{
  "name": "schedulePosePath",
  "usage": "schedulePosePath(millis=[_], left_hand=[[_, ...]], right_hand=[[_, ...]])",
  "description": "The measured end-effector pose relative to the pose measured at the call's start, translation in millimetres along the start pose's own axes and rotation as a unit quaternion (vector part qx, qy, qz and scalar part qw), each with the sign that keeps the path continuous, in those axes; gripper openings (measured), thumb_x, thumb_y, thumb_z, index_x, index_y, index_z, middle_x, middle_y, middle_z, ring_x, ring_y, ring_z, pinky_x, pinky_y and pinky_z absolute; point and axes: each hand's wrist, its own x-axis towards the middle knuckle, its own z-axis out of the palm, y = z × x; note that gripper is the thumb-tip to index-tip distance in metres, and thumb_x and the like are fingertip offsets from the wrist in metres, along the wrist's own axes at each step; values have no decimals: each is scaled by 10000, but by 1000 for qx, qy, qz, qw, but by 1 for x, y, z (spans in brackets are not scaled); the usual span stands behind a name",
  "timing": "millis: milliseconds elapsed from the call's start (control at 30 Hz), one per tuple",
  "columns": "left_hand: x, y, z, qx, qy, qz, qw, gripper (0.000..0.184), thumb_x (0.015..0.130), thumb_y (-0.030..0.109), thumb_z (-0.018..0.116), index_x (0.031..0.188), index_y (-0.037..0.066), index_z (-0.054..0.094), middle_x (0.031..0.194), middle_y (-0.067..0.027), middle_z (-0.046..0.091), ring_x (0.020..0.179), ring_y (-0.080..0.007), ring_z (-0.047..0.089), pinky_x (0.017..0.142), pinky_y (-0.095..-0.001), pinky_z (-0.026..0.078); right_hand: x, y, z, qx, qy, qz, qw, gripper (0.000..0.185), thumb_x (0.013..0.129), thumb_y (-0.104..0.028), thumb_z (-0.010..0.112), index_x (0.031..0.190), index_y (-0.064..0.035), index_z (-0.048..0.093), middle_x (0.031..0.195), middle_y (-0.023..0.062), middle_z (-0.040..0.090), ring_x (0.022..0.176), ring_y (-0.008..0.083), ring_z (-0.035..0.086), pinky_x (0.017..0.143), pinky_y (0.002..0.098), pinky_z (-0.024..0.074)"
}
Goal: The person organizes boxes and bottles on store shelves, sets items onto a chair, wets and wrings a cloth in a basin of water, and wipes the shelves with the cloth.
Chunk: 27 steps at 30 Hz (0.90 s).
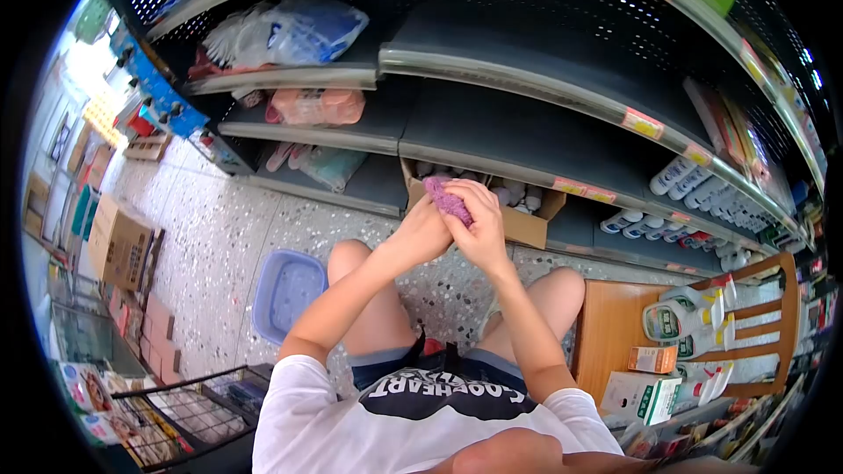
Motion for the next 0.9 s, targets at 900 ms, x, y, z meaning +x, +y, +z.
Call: schedulePosePath(millis=[900], left_hand=[[-16,-72,2,-175,245,-265,916,241,836,19,656,1073,13,613,1066,-133,602,1002,-291,607,879,-351,475]], right_hand=[[59,47,-28,462,249,200,828,327,943,-35,596,1268,-19,557,1177,92,640,1041,220,633,929,347,510]])
